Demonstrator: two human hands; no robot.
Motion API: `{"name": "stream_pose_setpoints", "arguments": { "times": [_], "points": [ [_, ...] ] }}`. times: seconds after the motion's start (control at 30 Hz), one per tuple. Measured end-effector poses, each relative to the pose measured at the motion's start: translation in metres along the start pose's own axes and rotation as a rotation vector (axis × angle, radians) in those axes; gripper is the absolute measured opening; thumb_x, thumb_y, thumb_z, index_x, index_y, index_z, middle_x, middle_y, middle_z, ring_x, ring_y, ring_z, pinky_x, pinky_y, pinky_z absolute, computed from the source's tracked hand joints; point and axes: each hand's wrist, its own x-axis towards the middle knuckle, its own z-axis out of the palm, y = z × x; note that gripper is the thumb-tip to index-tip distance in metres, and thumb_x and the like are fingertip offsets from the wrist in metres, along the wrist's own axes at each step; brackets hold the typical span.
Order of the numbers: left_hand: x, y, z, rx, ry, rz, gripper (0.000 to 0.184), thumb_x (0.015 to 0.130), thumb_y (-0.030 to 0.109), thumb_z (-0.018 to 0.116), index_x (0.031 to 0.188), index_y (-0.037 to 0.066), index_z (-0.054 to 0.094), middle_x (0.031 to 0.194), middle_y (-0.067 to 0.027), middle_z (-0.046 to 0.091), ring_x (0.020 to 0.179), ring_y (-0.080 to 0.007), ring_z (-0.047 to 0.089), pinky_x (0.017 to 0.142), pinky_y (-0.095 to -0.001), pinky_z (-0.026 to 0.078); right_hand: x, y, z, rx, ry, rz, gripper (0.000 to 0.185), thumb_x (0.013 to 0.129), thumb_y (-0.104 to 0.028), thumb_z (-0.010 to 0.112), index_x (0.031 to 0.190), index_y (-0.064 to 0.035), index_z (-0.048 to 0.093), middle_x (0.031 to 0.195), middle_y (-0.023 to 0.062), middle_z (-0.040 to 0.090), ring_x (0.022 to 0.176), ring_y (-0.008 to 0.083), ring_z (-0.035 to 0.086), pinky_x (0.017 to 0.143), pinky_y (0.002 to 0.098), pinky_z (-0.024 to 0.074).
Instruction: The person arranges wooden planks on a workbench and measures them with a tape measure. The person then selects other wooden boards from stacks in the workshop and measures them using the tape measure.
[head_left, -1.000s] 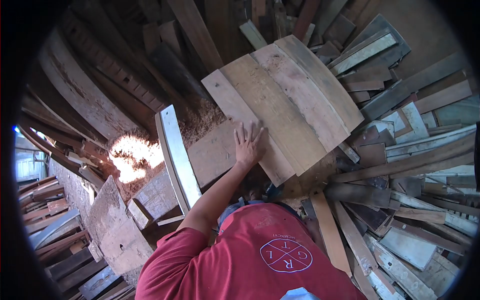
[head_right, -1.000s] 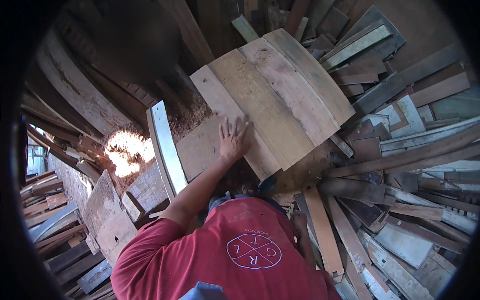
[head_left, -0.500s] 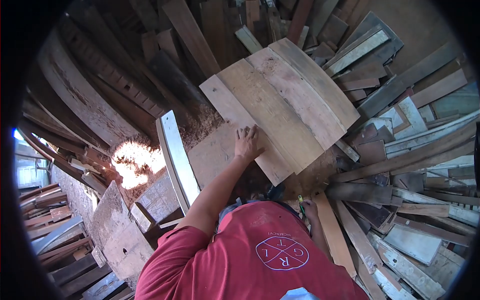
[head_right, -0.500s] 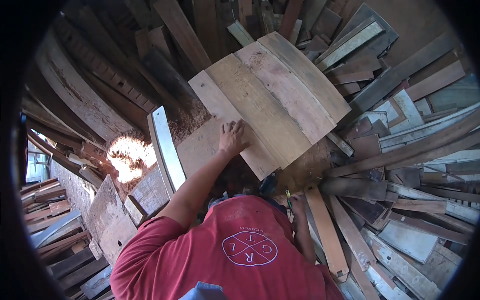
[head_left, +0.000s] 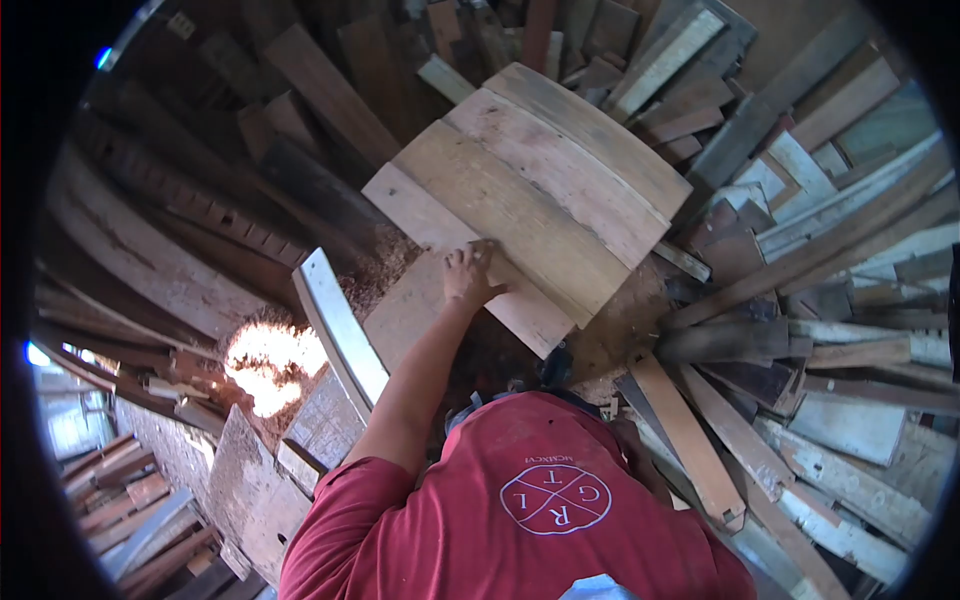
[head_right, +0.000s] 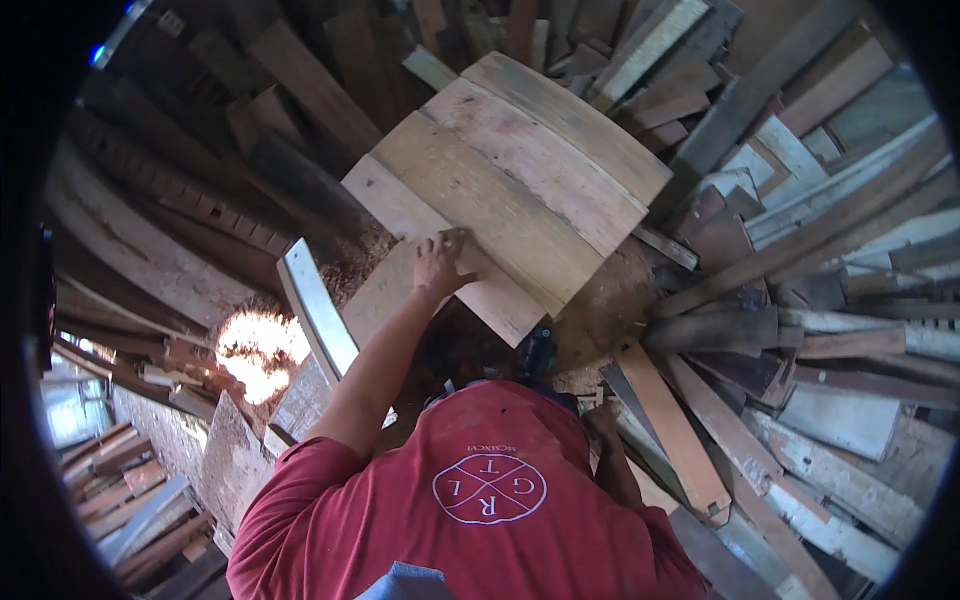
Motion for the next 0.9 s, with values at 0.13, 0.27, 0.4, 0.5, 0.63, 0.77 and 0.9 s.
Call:
{"name": "stream_pose_setpoints", "arguments": {
  "times": [0.13, 0.27, 0.4, 0.5, 0.63, 0.77, 0.9],
  "points": [
    [0.0, -0.003, 0.013, -0.014, -0.004, 0.005, 0.101, 0.078, 0.072, 0.067, 0.158, 0.022, 0.032, 0.153, -0.0163, 0.04, 0.135, -0.0408, 0.043, 0.111, -0.0535, 0.036, 0.0, 0.009, 0.026, -0.097, -0.051, 0.041, 0.018, 0.07, -0.028, 0.065, 0.067, -0.0105, 0.071, 0.071, 0.0149, 0.067, 0.071, 0.0322, 0.069, 0.064, 0.0449, 0.053],
    [-0.006, -0.01, 0.02, -0.035, 0.015, 0.025, 0.089, 0.084, 0.064, 0.067, 0.157, 0.023, 0.035, 0.159, -0.0167, 0.035, 0.142, -0.0387, 0.037, 0.114, -0.0522, 0.033, 0.017, 0.009, 0.031, -0.098, 0.031, -0.07, 0.02, 0.072, -0.027, 0.066, 0.073, -0.0081, 0.073, 0.074, 0.0161, 0.068, 0.073, 0.0335, 0.07, 0.066, 0.0457, 0.0539],
    [-0.018, -0.032, 0.041, -0.157, 0.037, 0.125, 0.078, 0.088, 0.056, 0.066, 0.154, 0.023, 0.041, 0.161, -0.0187, 0.031, 0.147, -0.0431, 0.027, 0.118, -0.0548, 0.029, 0.038, -0.067, -0.038, 0.554, 0.157, 0.55, 0.035, 0.09, -0.033, 0.062, 0.09, 0.0002, 0.072, 0.089, 0.0189, 0.072, 0.087, 0.0252, 0.072, 0.074, 0.0404, 0.0545],
    [-0.055, -0.041, 0.05, -0.283, 0.153, 0.162, 0.072, 0.091, 0.046, 0.068, 0.153, 0.022, 0.043, 0.16, -0.0198, 0.031, 0.146, -0.0446, 0.026, 0.118, -0.0551, 0.029, 0.084, -0.065, -0.037, 0.941, 0.311, 0.437, 0.037, 0.091, -0.034, 0.067, 0.107, -0.0009, 0.071, 0.103, 0.016, 0.072, 0.1, 0.021, 0.068, 0.084, 0.0351, 0.0521],
    [-0.115, -0.043, 0.044, -0.358, 0.155, 0.148, 0.064, 0.093, 0.037, 0.068, 0.15, 0.019, 0.047, 0.159, -0.0211, 0.032, 0.146, -0.0452, 0.026, 0.118, -0.055, 0.029, 0.125, -0.133, -0.115, 1.212, 0.36, 0.26, 0.035, 0.088, -0.032, 0.074, 0.11, -0.0045, 0.07, 0.099, 0.0056, 0.069, 0.093, 0.017, 0.064, 0.08, 0.0311, 0.0515],
    [-0.157, -0.061, 0.053, -0.356, 0.124, 0.099, 0.056, 0.094, 0.034, 0.066, 0.146, 0.017, 0.052, 0.156, -0.0207, 0.035, 0.144, -0.0449, 0.028, 0.117, -0.0541, 0.031, 0.163, -0.173, -0.158, 1.376, 0.241, 0.306, 0.036, 0.085, -0.035, 0.078, 0.104, -0.0058, 0.069, 0.083, 0.0026, 0.063, 0.069, 0.0109, 0.06, 0.059, 0.0267, 0.0482],
    [-0.181, -0.069, 0.058, -0.377, 0.114, -0.011, 0.052, 0.095, 0.034, 0.066, 0.142, 0.016, 0.055, 0.153, -0.0182, 0.04, 0.144, -0.0433, 0.03, 0.117, -0.0536, 0.032, 0.178, -0.182, -0.166, 1.323, 0.215, 0.285, 0.043, 0.081, -0.039, 0.081, 0.108, -0.0081, 0.069, 0.087, 0.0009, 0.062, 0.067, 0.0107, 0.056, 0.055, 0.028, 0.0452]
  ]
}}
